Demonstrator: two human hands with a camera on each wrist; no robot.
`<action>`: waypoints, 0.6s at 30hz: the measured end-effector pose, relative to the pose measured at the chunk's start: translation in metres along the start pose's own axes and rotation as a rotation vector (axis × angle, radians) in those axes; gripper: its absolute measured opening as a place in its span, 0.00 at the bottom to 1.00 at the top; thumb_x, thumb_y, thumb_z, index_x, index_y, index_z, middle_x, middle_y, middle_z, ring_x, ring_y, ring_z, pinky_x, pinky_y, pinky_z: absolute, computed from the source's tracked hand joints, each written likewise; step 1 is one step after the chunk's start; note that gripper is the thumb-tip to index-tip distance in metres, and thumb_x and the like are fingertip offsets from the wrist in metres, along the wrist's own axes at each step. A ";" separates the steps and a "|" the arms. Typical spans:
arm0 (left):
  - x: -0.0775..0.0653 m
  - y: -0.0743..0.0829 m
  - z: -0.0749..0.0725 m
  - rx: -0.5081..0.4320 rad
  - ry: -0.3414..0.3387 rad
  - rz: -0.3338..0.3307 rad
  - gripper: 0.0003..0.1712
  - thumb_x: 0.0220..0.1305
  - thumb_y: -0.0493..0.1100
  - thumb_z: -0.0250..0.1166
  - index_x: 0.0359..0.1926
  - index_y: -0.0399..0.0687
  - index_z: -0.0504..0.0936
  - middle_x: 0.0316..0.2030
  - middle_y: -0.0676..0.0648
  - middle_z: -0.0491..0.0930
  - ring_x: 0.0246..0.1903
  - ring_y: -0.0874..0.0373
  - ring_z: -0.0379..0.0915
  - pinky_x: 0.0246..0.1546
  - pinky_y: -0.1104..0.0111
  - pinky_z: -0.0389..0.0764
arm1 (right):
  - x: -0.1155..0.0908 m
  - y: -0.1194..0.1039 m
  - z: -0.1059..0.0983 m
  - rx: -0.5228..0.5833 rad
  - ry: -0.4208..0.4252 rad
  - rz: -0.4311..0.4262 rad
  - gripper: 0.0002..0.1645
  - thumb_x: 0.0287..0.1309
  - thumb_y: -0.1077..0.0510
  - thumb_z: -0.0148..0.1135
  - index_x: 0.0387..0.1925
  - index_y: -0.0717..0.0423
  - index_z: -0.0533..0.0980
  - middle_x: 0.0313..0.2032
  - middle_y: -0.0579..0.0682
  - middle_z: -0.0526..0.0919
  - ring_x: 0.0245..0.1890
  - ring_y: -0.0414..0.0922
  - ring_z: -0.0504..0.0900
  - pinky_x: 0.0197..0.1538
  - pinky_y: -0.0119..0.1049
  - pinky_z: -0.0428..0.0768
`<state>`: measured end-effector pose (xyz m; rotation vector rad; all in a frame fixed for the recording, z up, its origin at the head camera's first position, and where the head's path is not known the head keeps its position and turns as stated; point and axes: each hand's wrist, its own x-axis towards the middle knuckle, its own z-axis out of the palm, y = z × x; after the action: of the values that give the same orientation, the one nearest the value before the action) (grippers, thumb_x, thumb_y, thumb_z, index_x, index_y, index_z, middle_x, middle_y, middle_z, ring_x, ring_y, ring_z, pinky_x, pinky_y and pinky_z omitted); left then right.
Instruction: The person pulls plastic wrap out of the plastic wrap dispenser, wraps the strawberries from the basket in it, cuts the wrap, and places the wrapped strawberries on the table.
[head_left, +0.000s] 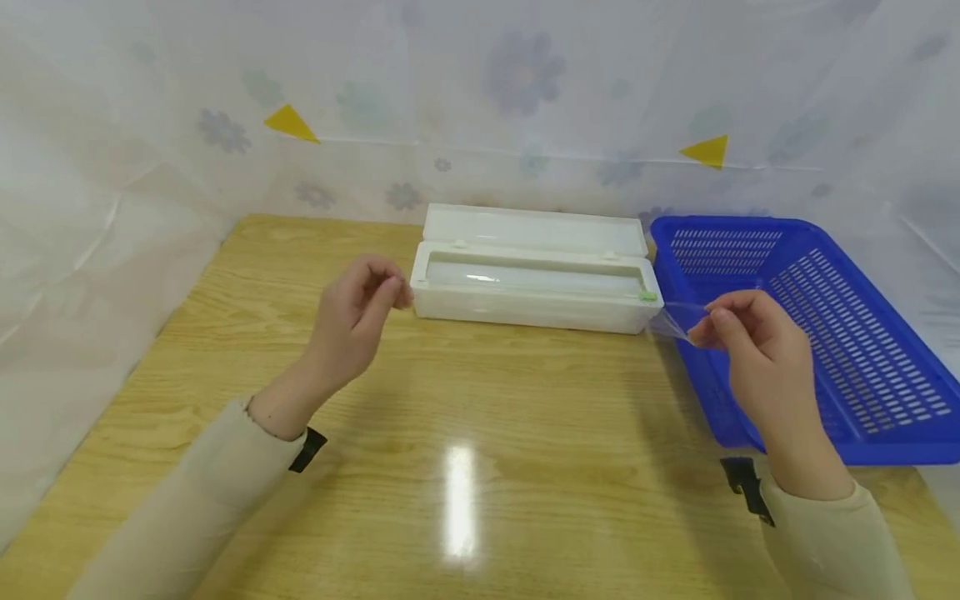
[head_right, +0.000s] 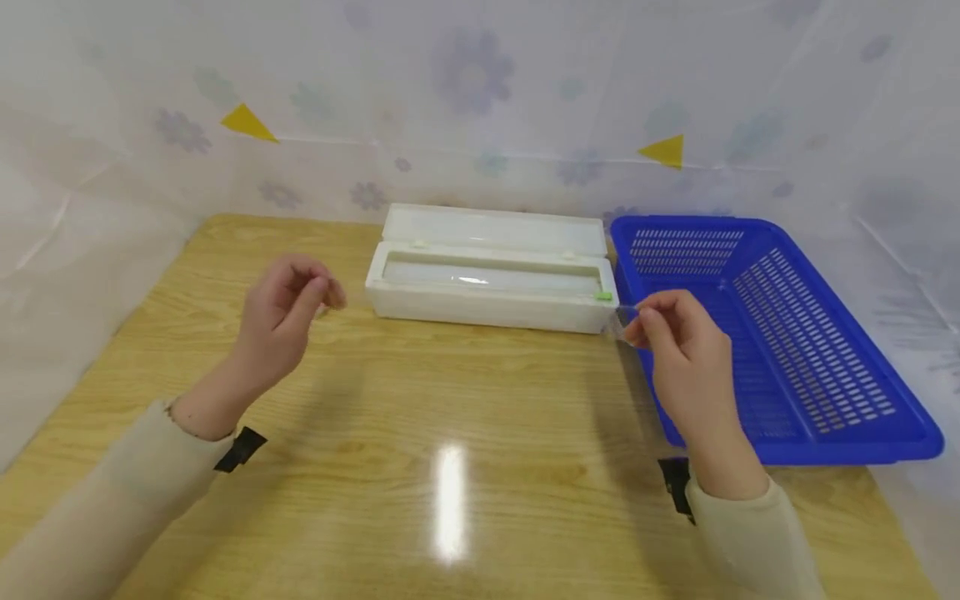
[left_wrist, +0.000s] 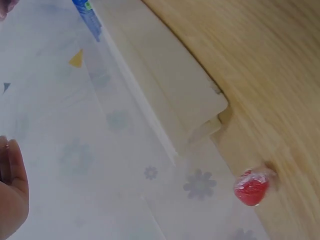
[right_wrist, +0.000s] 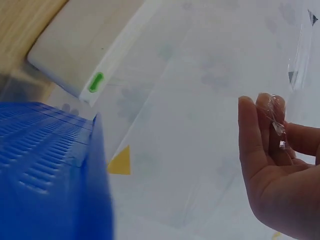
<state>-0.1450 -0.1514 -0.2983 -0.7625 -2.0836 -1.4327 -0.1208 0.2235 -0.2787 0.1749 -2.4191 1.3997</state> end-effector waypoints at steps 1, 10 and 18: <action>-0.004 -0.001 -0.002 0.011 -0.029 0.009 0.04 0.65 0.25 0.49 0.34 0.28 0.70 0.27 0.39 0.75 0.29 0.68 0.71 0.33 0.78 0.75 | -0.005 0.002 0.000 -0.054 -0.022 -0.012 0.08 0.67 0.62 0.47 0.37 0.47 0.72 0.26 0.29 0.79 0.29 0.26 0.79 0.37 0.15 0.75; -0.034 -0.011 -0.009 0.075 -0.265 -0.056 0.09 0.68 0.31 0.50 0.42 0.35 0.77 0.27 0.47 0.79 0.29 0.60 0.76 0.35 0.73 0.79 | -0.025 0.015 0.000 -0.354 -0.188 -0.030 0.09 0.69 0.59 0.47 0.40 0.57 0.74 0.29 0.33 0.81 0.30 0.20 0.69 0.29 0.22 0.66; -0.050 -0.016 -0.010 0.082 -0.517 -0.133 0.08 0.65 0.34 0.56 0.41 0.44 0.81 0.36 0.50 0.83 0.36 0.63 0.77 0.37 0.70 0.79 | -0.034 0.029 -0.001 -0.445 -0.420 -0.037 0.09 0.66 0.62 0.51 0.43 0.56 0.76 0.36 0.51 0.85 0.36 0.28 0.77 0.34 0.29 0.76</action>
<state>-0.1196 -0.1735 -0.3392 -1.0651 -2.6042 -1.3035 -0.0970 0.2366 -0.3141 0.4338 -2.9802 0.8358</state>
